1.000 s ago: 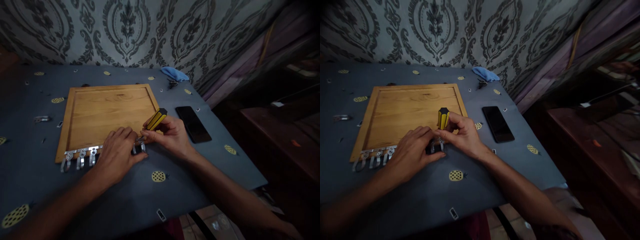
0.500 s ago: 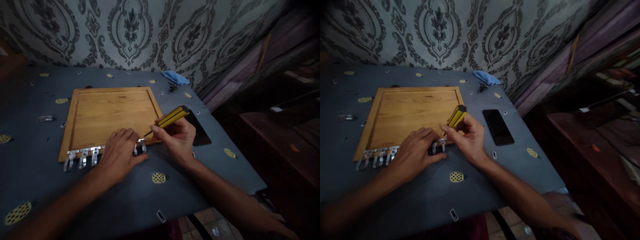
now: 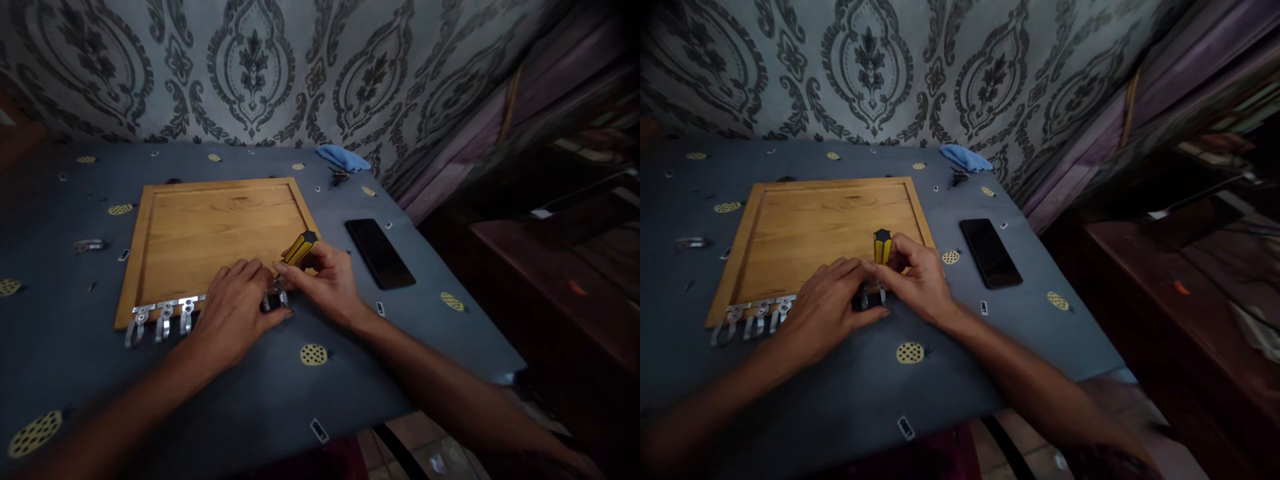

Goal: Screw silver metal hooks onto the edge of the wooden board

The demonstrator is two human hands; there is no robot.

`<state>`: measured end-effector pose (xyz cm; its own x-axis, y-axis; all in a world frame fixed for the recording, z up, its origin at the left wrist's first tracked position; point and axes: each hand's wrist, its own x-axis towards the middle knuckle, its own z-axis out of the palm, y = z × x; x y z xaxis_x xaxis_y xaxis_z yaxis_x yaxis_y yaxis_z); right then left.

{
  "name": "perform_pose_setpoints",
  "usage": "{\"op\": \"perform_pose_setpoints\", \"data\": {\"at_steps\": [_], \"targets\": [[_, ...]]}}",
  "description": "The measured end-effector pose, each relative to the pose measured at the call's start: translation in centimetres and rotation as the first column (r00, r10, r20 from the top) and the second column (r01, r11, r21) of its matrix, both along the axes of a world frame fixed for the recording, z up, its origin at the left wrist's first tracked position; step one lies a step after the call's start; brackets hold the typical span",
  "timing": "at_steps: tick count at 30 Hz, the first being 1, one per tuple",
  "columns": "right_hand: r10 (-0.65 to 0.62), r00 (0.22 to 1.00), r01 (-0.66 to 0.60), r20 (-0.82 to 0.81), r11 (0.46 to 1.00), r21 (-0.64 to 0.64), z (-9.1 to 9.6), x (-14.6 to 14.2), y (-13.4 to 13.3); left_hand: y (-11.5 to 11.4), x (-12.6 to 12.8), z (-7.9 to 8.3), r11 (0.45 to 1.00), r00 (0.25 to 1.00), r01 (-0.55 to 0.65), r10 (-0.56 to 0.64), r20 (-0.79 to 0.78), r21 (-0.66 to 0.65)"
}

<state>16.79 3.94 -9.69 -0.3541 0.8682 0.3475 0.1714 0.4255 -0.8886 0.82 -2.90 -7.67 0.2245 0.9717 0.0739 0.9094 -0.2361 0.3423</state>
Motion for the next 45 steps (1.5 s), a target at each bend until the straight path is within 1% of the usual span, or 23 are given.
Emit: {"op": "perform_pose_setpoints", "data": {"at_steps": [9, 13, 19, 23, 26, 28, 29, 30, 32, 33, 34, 35, 37, 39, 42, 45], "targets": [[0.076, 0.997, -0.076, -0.007, 0.997, -0.026, 0.2, 0.0, 0.7, -0.1, 0.1, 0.2, 1.0, 1.0, -0.009, 0.009, -0.006, -0.008], [0.077, 0.997, -0.077, 0.0, 0.997, -0.002, 0.1, 0.0, 0.8, -0.1, 0.0, 0.5, 1.0, 1.0, 0.006, -0.006, -0.016, -0.019], [0.092, 0.996, -0.092, 0.007, 0.995, -0.034, 0.7, -0.1, 0.3, -0.1, 0.1, 0.9, 0.999, 1.0, 0.0, -0.001, -0.028, -0.035], [0.108, 0.994, -0.108, 0.009, 0.994, -0.006, 1.2, -0.2, 0.2, -0.1, 0.2, 0.7, 0.999, 1.0, -0.003, 0.003, -0.022, -0.034], [0.11, 0.994, -0.11, 0.012, 0.994, 0.023, 1.3, -0.3, 0.3, 0.0, -0.3, 0.8, 0.999, 1.0, 0.009, -0.009, -0.006, -0.041], [0.113, 0.994, -0.113, 0.003, 0.993, 0.023, 1.4, -0.3, 0.3, 0.2, -1.1, 1.4, 0.999, 1.0, 0.019, -0.018, 0.016, -0.049], [0.116, 0.993, -0.116, 0.001, 0.993, 0.019, 1.4, -0.3, 0.2, 0.2, -1.5, 1.9, 0.999, 0.998, 0.023, -0.021, 0.06, -0.043], [0.121, 0.993, -0.121, -0.002, 0.992, 0.015, 1.5, -0.4, 0.2, 0.3, -1.9, 2.6, 0.999, 0.992, 0.028, -0.024, 0.122, -0.029], [0.137, 0.991, -0.137, -0.007, 0.991, 0.011, 1.6, -0.4, 0.2, 0.5, -2.5, 4.2, 0.999, 0.934, 0.029, -0.042, 0.355, 0.042], [0.144, 0.989, -0.144, -0.009, 0.989, 0.012, 1.7, -0.4, 0.2, 0.6, -2.6, 5.1, 0.995, 0.899, 0.026, -0.064, 0.434, 0.092], [0.149, 0.989, -0.149, -0.012, 0.989, 0.015, 1.7, -0.4, 0.2, 0.7, -2.5, 6.0, 0.991, 0.877, 0.026, -0.086, 0.472, 0.131], [0.15, 0.989, -0.15, -0.017, 0.989, 0.018, 1.7, -0.4, 0.2, 0.9, -2.3, 6.8, 0.984, 0.871, 0.035, -0.117, 0.478, 0.176], [0.141, 0.99, -0.14, -0.029, 0.99, 0.023, 1.6, -0.4, 0.3, 1.3, -1.5, 8.0, 0.961, 0.88, 0.089, -0.199, 0.432, 0.261], [0.139, 0.989, -0.139, -0.041, 0.99, 0.023, 1.4, -0.4, 0.3, 1.9, -0.5, 8.5, 0.938, 0.888, 0.14, -0.261, 0.378, 0.318], [0.155, 0.986, -0.155, -0.052, 0.988, 0.011, 1.1, -0.5, 0.4, 2.5, 0.3, 8.4, 0.924, 0.888, 0.201, -0.313, 0.336, 0.326], [0.168, 0.984, -0.168, -0.064, 0.986, 0.0, 1.1, -0.6, 0.5, 2.7, 0.1, 7.8, 0.928, 0.878, 0.227, -0.327, 0.35, 0.295]]}}
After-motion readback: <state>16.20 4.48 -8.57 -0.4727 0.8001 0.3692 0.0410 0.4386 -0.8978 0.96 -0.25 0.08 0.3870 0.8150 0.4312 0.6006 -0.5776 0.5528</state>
